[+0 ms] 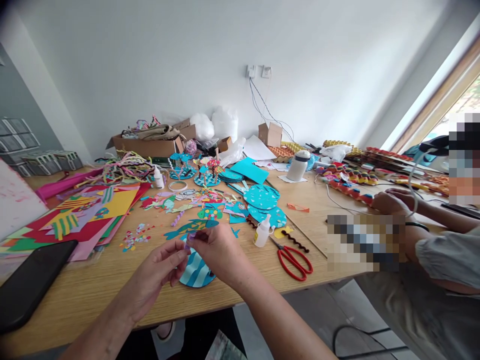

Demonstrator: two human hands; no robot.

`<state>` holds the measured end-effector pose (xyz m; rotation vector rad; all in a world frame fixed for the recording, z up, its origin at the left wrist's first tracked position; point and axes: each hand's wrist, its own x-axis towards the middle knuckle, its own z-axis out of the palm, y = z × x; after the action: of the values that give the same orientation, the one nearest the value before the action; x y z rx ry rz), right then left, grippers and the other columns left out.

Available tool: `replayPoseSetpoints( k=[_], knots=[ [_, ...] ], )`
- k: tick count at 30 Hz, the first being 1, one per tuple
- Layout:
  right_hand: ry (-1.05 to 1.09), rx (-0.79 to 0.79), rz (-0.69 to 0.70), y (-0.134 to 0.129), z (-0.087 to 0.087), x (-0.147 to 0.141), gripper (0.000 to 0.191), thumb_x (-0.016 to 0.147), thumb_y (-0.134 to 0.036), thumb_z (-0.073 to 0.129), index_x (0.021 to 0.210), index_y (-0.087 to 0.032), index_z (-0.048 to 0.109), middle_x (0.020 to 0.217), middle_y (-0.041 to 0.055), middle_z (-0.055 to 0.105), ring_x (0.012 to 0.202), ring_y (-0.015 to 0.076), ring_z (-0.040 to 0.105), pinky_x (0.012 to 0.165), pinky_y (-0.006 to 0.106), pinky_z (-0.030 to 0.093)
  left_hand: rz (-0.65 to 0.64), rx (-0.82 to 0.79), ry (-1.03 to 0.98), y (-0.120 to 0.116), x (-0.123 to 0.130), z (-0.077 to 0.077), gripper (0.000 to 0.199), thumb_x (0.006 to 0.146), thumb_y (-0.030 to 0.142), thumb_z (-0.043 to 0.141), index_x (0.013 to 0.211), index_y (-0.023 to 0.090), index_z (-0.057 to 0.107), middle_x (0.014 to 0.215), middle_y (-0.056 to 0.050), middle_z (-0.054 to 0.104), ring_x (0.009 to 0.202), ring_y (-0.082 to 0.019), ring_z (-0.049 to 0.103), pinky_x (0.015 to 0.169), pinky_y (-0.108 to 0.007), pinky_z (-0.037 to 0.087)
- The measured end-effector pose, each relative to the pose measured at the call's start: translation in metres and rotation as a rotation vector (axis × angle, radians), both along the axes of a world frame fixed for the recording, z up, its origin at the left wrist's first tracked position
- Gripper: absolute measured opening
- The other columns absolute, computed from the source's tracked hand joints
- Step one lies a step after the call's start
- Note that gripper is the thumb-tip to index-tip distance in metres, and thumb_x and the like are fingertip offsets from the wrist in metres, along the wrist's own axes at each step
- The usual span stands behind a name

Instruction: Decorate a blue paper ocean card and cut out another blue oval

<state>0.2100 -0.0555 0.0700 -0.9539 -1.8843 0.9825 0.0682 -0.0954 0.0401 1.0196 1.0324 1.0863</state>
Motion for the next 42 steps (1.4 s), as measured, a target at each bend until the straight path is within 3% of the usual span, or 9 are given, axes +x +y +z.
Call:
replayPoseSetpoints(
  k=[16,22,26,29,34,37,42],
  knots=[
    [-0.317,-0.027,0.052,0.009,0.01,0.002,0.015,0.073,-0.016,0.054,0.062,-0.011,0.062,0.058,-0.0022,0.058,0.056,0.0099,0.05,0.052,0.02,0.039,0.05,-0.125,-0.196,0.006,0.008,-0.002,0.017,0.063,0.025,0.064,0.058,0.017,0.05,0.044,0.008,0.045,0.04,-0.005,0.035,0.041,-0.017,0.024],
    [-0.44,0.03,0.094,0.013,0.024,0.002,0.011,0.071,-0.014,0.057,0.066,-0.012,0.066,0.061,-0.0014,0.061,0.057,0.0097,0.05,0.052,0.018,0.037,0.076,-0.063,-0.23,0.004,0.011,-0.002,0.014,0.064,0.02,0.06,0.056,0.017,0.048,0.04,0.009,0.039,0.037,-0.005,0.03,0.038,-0.018,0.019],
    [-0.472,0.043,0.084,0.018,0.033,0.005,0.009,0.07,-0.018,0.06,0.068,-0.013,0.067,0.06,-0.0014,0.061,0.058,0.0101,0.051,0.05,0.018,0.035,0.014,-0.053,-0.121,0.002,0.003,0.005,0.019,0.068,0.032,0.063,0.062,0.017,0.053,0.046,0.007,0.045,0.041,-0.005,0.035,0.039,-0.017,0.025],
    [-0.506,0.071,0.101,0.021,0.038,0.005,0.007,0.068,-0.018,0.061,0.066,-0.014,0.066,0.055,-0.0039,0.056,0.054,0.0086,0.047,0.048,0.018,0.032,0.092,0.04,0.028,0.004,-0.006,0.01,0.024,0.063,0.038,0.069,0.072,0.017,0.059,0.052,0.006,0.05,0.044,-0.006,0.039,0.04,-0.017,0.027],
    [-0.526,0.084,0.125,0.019,0.04,-0.002,0.008,0.067,-0.015,0.061,0.059,-0.014,0.059,0.053,-0.0048,0.051,0.051,0.0073,0.043,0.044,0.017,0.027,0.237,0.228,0.036,0.017,-0.012,0.008,0.031,0.048,0.03,0.079,0.072,0.018,0.063,0.071,-0.001,0.064,0.063,-0.014,0.056,0.053,-0.022,0.042],
    [-0.514,0.088,0.082,0.018,0.037,-0.004,0.007,0.064,-0.014,0.061,0.059,-0.015,0.056,0.053,-0.0047,0.053,0.051,0.0076,0.044,0.044,0.017,0.027,0.212,0.256,0.042,0.024,-0.011,0.005,0.027,0.047,0.028,0.079,0.067,0.018,0.063,0.067,-0.002,0.065,0.066,-0.017,0.059,0.06,-0.026,0.046],
    [-0.461,0.134,0.121,0.018,0.033,-0.003,0.008,0.065,-0.009,0.058,0.061,-0.016,0.057,0.054,-0.0053,0.053,0.051,0.0071,0.044,0.045,0.017,0.026,0.196,0.251,0.074,0.026,-0.009,0.012,0.024,0.047,0.024,0.078,0.066,0.02,0.065,0.065,-0.001,0.066,0.064,-0.018,0.06,0.057,-0.026,0.047]
  ],
)
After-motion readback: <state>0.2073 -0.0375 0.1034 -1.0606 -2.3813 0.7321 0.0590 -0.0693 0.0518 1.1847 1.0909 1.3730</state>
